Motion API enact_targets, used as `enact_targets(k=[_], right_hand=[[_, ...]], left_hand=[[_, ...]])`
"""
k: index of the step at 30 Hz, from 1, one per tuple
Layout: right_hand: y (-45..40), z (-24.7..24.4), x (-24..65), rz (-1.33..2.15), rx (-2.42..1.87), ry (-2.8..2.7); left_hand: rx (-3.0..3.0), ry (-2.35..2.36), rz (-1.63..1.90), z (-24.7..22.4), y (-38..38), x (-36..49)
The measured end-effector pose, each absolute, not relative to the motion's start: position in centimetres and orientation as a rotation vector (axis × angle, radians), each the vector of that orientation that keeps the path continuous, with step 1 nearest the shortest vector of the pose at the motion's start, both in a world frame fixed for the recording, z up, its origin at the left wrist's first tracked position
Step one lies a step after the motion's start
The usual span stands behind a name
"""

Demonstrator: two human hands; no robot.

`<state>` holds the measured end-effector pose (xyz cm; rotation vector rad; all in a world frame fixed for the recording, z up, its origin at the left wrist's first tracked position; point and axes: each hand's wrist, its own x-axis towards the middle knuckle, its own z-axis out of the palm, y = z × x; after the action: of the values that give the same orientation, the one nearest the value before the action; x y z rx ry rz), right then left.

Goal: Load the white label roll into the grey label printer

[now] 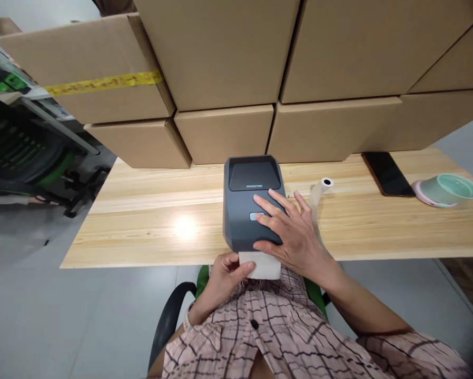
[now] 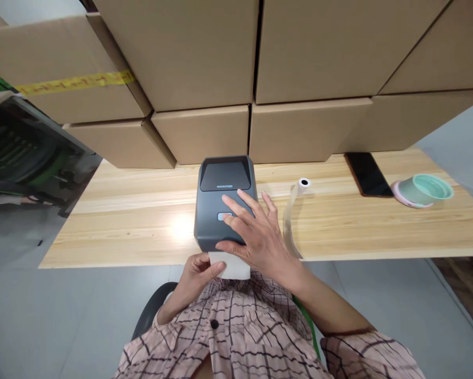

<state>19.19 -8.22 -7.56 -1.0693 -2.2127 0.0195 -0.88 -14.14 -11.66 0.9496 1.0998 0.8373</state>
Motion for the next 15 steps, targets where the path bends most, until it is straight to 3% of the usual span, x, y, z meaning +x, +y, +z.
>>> enact_targets(k=[6, 11, 15], right_hand=[[-11.1, -12.8, 19.1, 0.337, -1.147, -1.719], [-13.0, -15.3, 19.1, 0.622, -1.176, -1.55], [-12.8, -15.0, 19.3, 0.575, -1.177, -1.6]], left_hand=[[1.245, 1.275, 0.942, -12.7, -15.1, -1.1], [1.448, 1.494, 1.542, -13.4, -15.0, -2.2], [1.654, 1.429, 1.293, -13.3, -13.5, -1.9]])
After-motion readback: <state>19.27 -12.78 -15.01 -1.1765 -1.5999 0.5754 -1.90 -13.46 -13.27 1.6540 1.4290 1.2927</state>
